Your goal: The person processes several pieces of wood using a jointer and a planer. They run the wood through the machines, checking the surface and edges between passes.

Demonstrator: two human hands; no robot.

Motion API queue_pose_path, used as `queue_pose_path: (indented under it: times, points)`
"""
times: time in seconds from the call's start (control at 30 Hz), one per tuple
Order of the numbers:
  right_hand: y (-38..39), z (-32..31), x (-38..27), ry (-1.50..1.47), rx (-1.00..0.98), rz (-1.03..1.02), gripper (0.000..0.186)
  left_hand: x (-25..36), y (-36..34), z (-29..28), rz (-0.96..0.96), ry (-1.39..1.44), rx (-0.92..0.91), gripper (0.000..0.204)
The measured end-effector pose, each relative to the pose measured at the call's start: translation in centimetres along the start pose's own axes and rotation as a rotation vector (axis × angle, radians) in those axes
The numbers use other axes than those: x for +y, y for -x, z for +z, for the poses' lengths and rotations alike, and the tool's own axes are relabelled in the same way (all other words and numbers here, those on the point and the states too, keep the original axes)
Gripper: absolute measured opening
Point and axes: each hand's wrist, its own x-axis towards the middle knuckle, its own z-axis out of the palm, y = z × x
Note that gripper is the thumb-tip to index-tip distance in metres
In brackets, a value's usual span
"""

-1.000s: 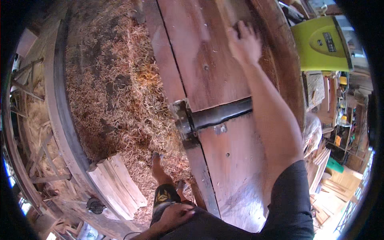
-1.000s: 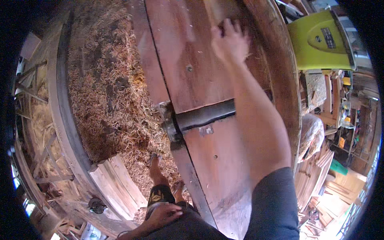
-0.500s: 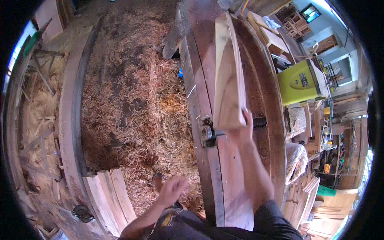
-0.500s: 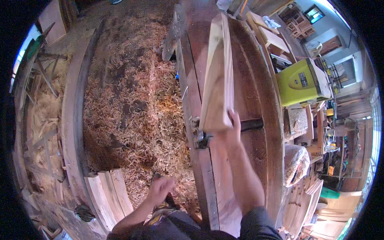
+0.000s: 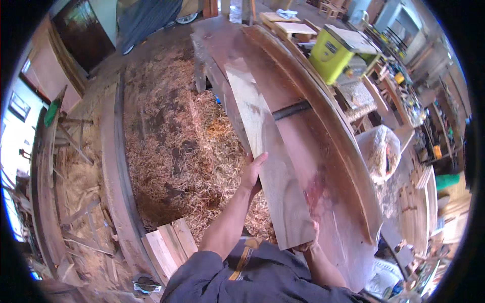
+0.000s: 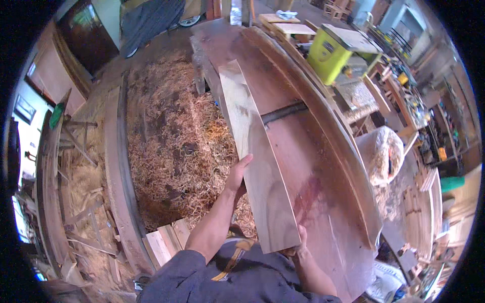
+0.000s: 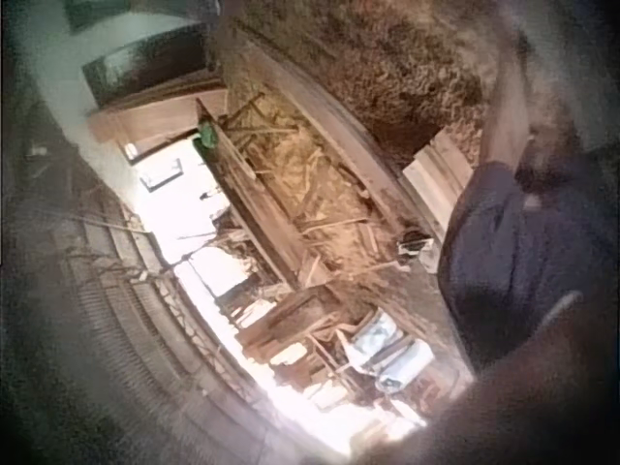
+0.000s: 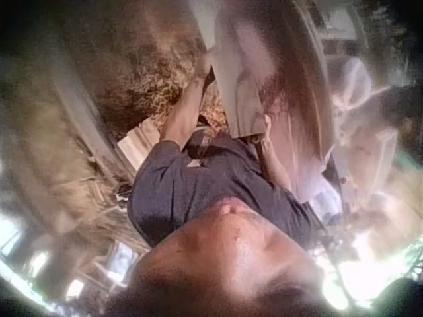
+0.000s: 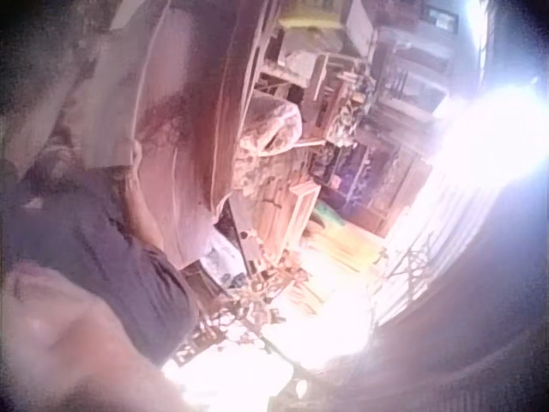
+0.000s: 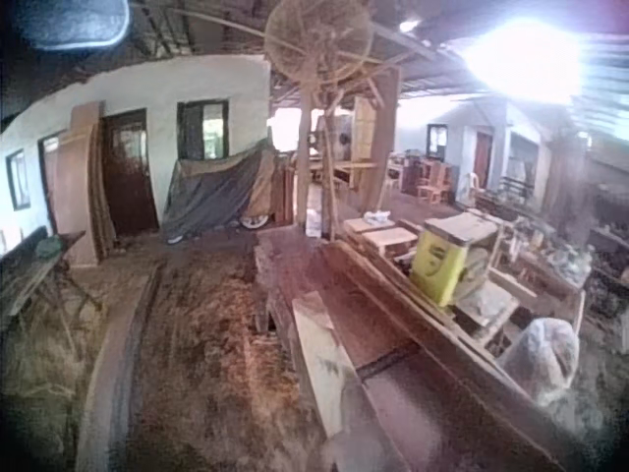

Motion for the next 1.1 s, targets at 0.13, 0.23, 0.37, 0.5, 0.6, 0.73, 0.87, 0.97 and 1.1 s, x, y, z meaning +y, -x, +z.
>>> queue_pose_path:
  times: [0.13, 0.23, 0.37, 0.5, 0.6, 0.73, 0.87, 0.97, 1.1]
  points:
    - [12.6, -0.1, -0.7, 0.201, 0.098, -0.104, 0.077, -5.4, 8.2, 4.8, 0.088, -0.196, -0.007, 0.067]
    - [23.4, -1.7, 0.8, 0.397, 0.178, -0.319, 0.093, -9.8, 14.1, 9.7, -0.040, -0.347, -0.006, 0.060]
    - [32.3, -0.9, 3.1, 0.788, 0.223, -0.676, 0.097, -14.2, 21.2, 13.7, -0.177, -0.221, -0.118, 0.050]
    - [37.6, 3.0, 3.0, 1.100, -0.084, -0.994, 0.104, -15.4, 25.3, 15.6, -0.440, -0.097, -0.344, 0.053]
    - [39.2, 4.8, 2.8, 1.222, -0.133, -1.159, 0.106, -13.6, 30.8, 20.9, -0.453, -0.150, -0.360, 0.060]
    - [39.7, 6.5, 2.4, 1.286, -0.087, -1.473, 0.089, -12.4, 36.1, 23.3, -0.533, 0.002, -0.441, 0.060]
    - [39.0, 7.3, 3.4, 1.092, -0.039, -1.367, 0.074, -11.3, 39.5, 23.2, -0.479, 0.050, -0.424, 0.058]
    - [39.0, 7.7, 4.7, 0.985, -0.038, -1.305, 0.073, -11.3, 39.5, 22.1, -0.467, 0.100, -0.486, 0.060]
    - [38.4, 8.4, 6.0, 0.905, 0.189, -1.339, 0.067, -11.1, 39.0, 21.3, -0.503, 0.129, -0.544, 0.059]
